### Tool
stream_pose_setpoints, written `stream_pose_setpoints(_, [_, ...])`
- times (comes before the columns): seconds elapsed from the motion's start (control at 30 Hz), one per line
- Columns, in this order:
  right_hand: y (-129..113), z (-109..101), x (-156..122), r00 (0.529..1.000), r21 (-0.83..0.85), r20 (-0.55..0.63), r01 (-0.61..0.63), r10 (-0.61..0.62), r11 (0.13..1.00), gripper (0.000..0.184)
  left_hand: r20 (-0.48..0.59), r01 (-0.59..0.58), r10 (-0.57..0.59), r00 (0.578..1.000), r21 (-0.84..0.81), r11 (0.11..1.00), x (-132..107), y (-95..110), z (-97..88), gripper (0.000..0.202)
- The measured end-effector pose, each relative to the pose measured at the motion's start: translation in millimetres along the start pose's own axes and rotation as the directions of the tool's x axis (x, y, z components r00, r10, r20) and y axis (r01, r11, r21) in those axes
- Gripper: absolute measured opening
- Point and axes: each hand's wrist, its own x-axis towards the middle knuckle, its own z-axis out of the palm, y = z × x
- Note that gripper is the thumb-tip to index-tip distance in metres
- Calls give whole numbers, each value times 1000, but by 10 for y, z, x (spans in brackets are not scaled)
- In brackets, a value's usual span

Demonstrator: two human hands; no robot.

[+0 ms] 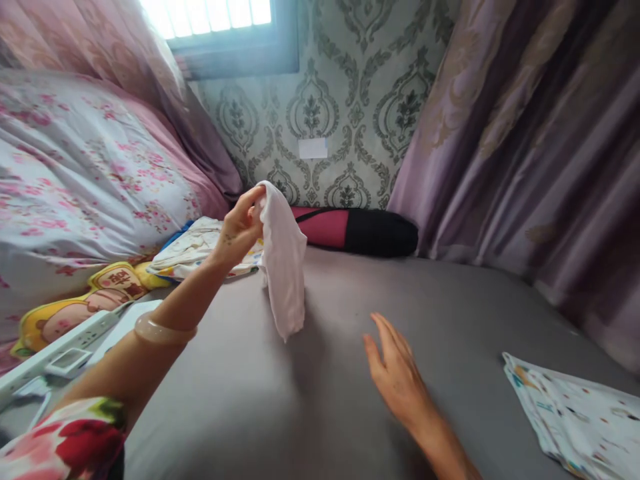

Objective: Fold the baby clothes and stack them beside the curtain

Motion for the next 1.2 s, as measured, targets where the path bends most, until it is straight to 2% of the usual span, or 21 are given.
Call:
stream_pose_setpoints(0.1, [-587, -53, 174, 992, 141, -109, 80, -65, 987, 53, 104, -63, 58, 993, 42, 997, -71, 268, 242, 63])
stream_pose_setpoints(0.2, [-1018, -58, 280, 952, 197, -249, 228, -176, 953, 64, 177, -89, 72, 981, 89, 992, -156, 558, 442, 73])
stream_pose_setpoints(0.3, [-1233, -14, 364, 907, 225, -362, 309, -215, 924, 70, 228, -91, 69, 971, 87, 992, -237, 771, 582, 79])
stream_pose_setpoints(0.37, [-1280, 9, 418, 893, 254, -416, 294, -171, 921, 65, 273, -68, 48, 961, 63, 996, -290, 851, 639, 82])
stream_pose_setpoints(0.5, [-1221, -41, 524, 896, 345, -445, 179, -7, 921, 47, 393, 24, -27, 919, 13, 1000, -404, 886, 674, 84])
stream_pose_setpoints(0.6, [-1068, -174, 595, 933, 402, -354, 94, 60, 911, 30, 458, 89, -65, 887, -31, 996, -493, 821, 652, 80])
stream_pose_setpoints(0.67, [-939, -298, 629, 951, 434, -296, 48, 92, 900, 28, 476, 113, -66, 877, -70, 991, -540, 758, 621, 75])
stream_pose_setpoints(0.77, [-771, -526, 638, 945, 493, -287, 5, 157, 870, 29, 528, 203, -111, 842, -119, 972, -567, 704, 564, 58])
stream_pose_setpoints(0.87, [-683, -761, 587, 943, 587, -234, -57, 237, 808, 25, 565, 319, -213, 798, -95, 943, -537, 761, 522, 36])
stream_pose_setpoints(0.97, [-628, -931, 517, 954, 657, -106, -146, 282, 740, 23, 551, 385, -285, 785, -73, 920, -495, 879, 530, 33])
stream_pose_setpoints(1.07, [-504, -993, 475, 962, 659, 104, -258, 254, 707, 26, 580, 439, -340, 740, -34, 898, -511, 939, 590, 28])
stream_pose_setpoints(1.13, [-368, -983, 463, 938, 588, 241, -345, 249, 731, 27, 619, 449, -365, 695, 22, 893, -569, 919, 649, 26])
stream_pose_setpoints(1.2, [-222, -953, 457, 923, 492, 285, -371, 257, 788, 26, 662, 425, -364, 655, 75, 902, -653, 865, 716, 30])
